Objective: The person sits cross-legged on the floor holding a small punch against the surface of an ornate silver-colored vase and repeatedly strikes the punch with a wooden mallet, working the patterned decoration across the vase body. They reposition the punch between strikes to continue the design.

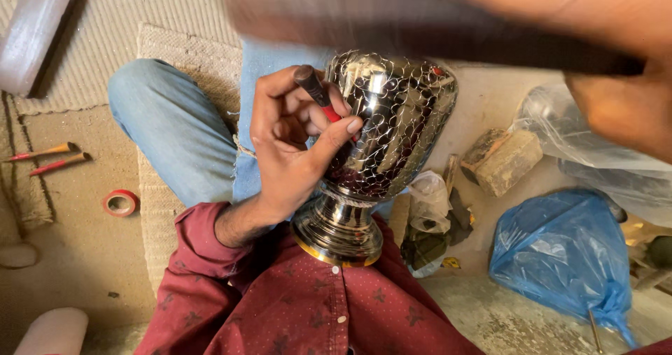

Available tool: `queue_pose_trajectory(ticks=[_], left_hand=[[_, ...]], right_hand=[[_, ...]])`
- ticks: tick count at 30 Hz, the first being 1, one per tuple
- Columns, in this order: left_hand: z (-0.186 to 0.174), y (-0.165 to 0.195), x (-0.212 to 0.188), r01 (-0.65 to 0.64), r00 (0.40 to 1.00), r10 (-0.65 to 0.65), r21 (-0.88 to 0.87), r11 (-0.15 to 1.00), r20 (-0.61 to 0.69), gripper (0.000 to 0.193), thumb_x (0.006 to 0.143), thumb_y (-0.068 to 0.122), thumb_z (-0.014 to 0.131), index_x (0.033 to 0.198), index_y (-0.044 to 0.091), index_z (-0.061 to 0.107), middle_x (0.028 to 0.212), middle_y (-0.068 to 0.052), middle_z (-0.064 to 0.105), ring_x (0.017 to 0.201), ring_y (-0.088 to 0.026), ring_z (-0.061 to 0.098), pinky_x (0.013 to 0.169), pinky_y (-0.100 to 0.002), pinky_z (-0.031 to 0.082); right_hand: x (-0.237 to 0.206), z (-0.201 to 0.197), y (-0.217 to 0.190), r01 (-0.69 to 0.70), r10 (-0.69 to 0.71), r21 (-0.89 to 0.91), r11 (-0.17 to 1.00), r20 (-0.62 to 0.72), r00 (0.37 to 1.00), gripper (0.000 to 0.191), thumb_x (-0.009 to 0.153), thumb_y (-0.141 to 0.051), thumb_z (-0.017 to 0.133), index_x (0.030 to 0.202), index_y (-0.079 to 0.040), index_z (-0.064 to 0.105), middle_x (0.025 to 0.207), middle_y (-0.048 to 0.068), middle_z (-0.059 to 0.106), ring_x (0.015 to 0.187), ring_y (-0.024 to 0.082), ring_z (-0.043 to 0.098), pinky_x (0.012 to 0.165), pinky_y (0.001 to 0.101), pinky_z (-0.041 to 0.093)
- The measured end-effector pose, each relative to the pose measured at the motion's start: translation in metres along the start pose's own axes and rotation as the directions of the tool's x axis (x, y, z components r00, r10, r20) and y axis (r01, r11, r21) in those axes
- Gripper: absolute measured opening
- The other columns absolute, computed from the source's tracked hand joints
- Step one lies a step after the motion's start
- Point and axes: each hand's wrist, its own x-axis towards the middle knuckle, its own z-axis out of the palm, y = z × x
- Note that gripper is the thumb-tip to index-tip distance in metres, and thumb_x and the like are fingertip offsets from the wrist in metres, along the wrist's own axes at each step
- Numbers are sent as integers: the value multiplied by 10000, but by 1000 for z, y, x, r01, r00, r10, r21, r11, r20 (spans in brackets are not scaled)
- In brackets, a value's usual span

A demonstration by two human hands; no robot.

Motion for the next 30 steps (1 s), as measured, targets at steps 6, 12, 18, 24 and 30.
queue_pose_trajectory(ticks=[6,12,18,24,30], left_hand=[[-53,-9,16,-59,961,-35,-326,944,-275,557,1036,-96,684,1470,102,397,1133,-75,620,884,-161,644,780,-376,629],[-144,-23,-26,7,898,2,18,1000,-441,552,1103,5,670,1559,103,374,1158,-50,596,929,-108,587,785,-310,584],[-189,-53,-88,177,880,-2,324,929,-475,414,1077,93,628,1470,53,505,1134,6,582,940,-71,530,779,-229,456],[-203,-86,-105,375,857,-174,354,857,-485,224,1154,131,555,1316,-8,624,1071,5,651,935,-65,569,836,-228,480],[-215,-87,-96,542,756,-524,-74,837,-392,327,1071,118,471,1366,34,585,1214,-63,717,1035,-146,691,909,-301,569]], right_hand=[[-72,55,30,-206,222,87,975,-287,932,623,919,92,727,1479,-37,484,1192,214,679,989,283,713,829,332,575],[-127,266,86,-257,743,737,625,-460,486,919,1051,-54,795,1705,-20,150,1161,123,616,1037,170,610,995,284,534],[-103,473,44,-469,894,796,383,-191,405,819,995,-168,634,1658,-69,164,1737,158,255,1405,337,414,1122,414,329],[-94,513,-6,-502,865,715,487,-316,390,739,976,-13,586,1655,-37,296,1508,223,509,1366,358,528,1096,432,442],[-51,471,-30,-24,893,909,417,-404,196,428,1129,-281,562,1483,-45,521,1379,146,633,1281,279,621,1154,430,498]])
